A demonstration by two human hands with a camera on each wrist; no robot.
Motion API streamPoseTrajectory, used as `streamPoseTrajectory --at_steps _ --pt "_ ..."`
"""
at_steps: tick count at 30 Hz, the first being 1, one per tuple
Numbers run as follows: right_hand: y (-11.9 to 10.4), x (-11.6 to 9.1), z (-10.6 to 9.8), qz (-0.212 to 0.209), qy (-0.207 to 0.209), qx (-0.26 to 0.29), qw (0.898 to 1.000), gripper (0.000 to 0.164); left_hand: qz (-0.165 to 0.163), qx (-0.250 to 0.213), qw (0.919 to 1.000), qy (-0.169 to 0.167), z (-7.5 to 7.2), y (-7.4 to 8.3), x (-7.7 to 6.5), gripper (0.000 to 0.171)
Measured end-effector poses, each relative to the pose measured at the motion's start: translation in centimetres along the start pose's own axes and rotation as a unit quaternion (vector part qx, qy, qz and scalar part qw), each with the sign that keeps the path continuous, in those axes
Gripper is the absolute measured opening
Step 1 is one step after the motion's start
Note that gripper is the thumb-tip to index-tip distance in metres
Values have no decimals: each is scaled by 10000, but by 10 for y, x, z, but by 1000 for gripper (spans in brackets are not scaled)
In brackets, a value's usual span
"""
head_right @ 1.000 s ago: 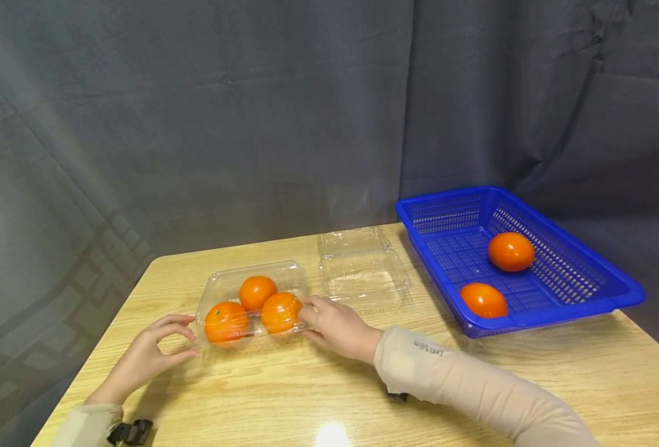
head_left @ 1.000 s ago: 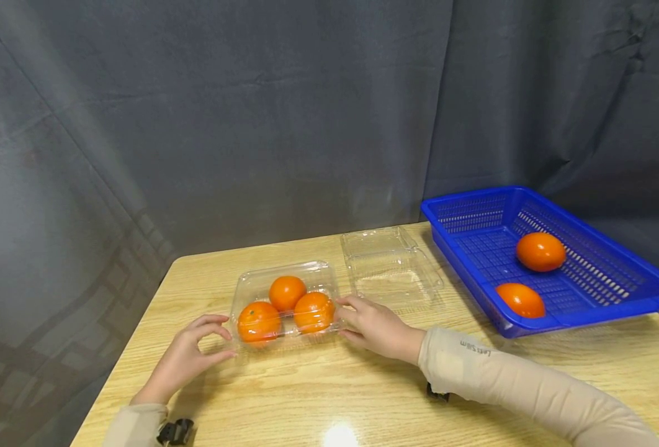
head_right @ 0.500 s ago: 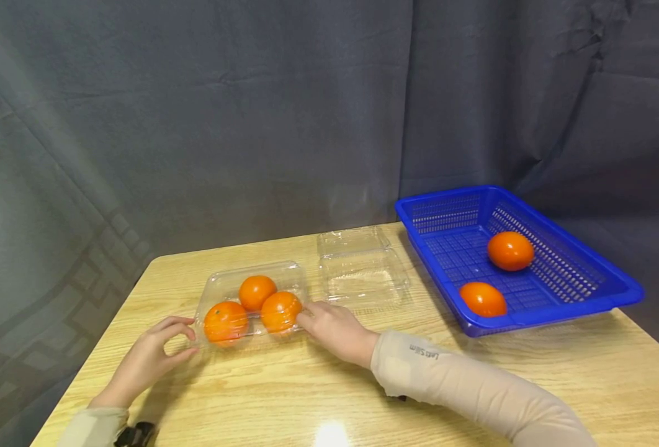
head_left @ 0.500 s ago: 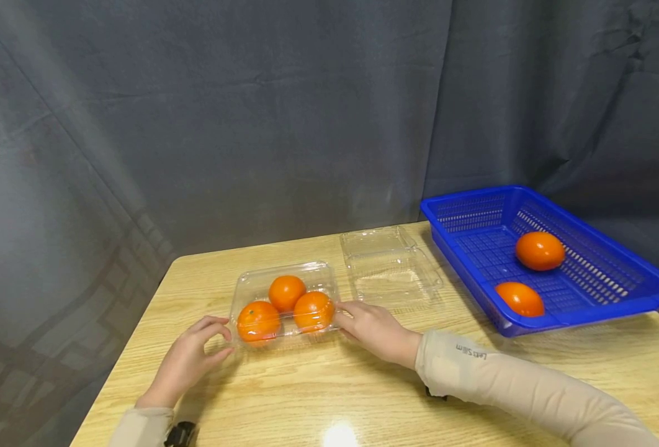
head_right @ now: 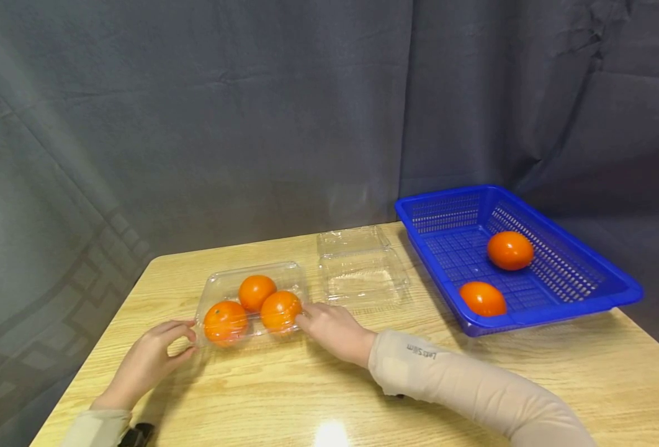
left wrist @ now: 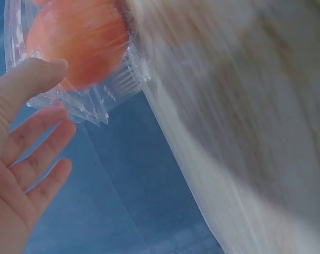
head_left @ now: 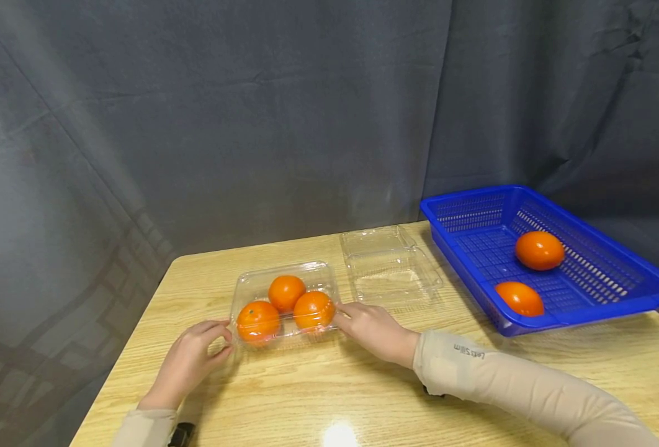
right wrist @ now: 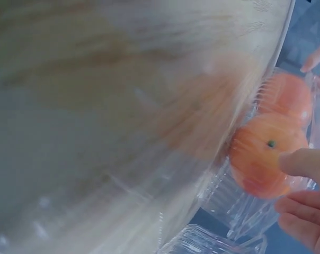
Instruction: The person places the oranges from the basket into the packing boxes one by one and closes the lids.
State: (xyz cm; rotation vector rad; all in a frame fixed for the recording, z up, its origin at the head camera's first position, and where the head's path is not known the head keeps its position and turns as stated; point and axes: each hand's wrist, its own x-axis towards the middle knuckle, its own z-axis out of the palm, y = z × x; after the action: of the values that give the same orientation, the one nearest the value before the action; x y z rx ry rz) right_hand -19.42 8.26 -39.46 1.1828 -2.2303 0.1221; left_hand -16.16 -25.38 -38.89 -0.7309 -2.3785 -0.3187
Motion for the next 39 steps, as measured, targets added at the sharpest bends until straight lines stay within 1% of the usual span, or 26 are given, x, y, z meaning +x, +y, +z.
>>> streamPoseTrajectory --at_steps 3,5,8,13,20,31,39 --pt "-1 2 -2 7 -98 -104 9999 35 -12 25 10000 -33 0 1 0 37" --pt "-2 3 -2 2 -135 -169 9998 36 -32 50 10000 -34 -1 1 0 37" --pt "-2 3 -1 -55 -124 -239 9996 31 -54 95 9999 -29 -1 2 0 35" --pt "-2 2 0 -103 -72 -180 9998 27 -72 124 9999 -19 -1 3 0 33" --pt "-3 3 0 -104 -111 -188 9997 27 19 100 9999 42 0 3 0 35" --pt "-3 2 -2 -119 -228 -197 9995 26 114 80 9999 20 0 3 0 37" --pt "-3 2 -2 -100 -254 -200 9994 27 70 93 9999 -59 -1 3 -2 35"
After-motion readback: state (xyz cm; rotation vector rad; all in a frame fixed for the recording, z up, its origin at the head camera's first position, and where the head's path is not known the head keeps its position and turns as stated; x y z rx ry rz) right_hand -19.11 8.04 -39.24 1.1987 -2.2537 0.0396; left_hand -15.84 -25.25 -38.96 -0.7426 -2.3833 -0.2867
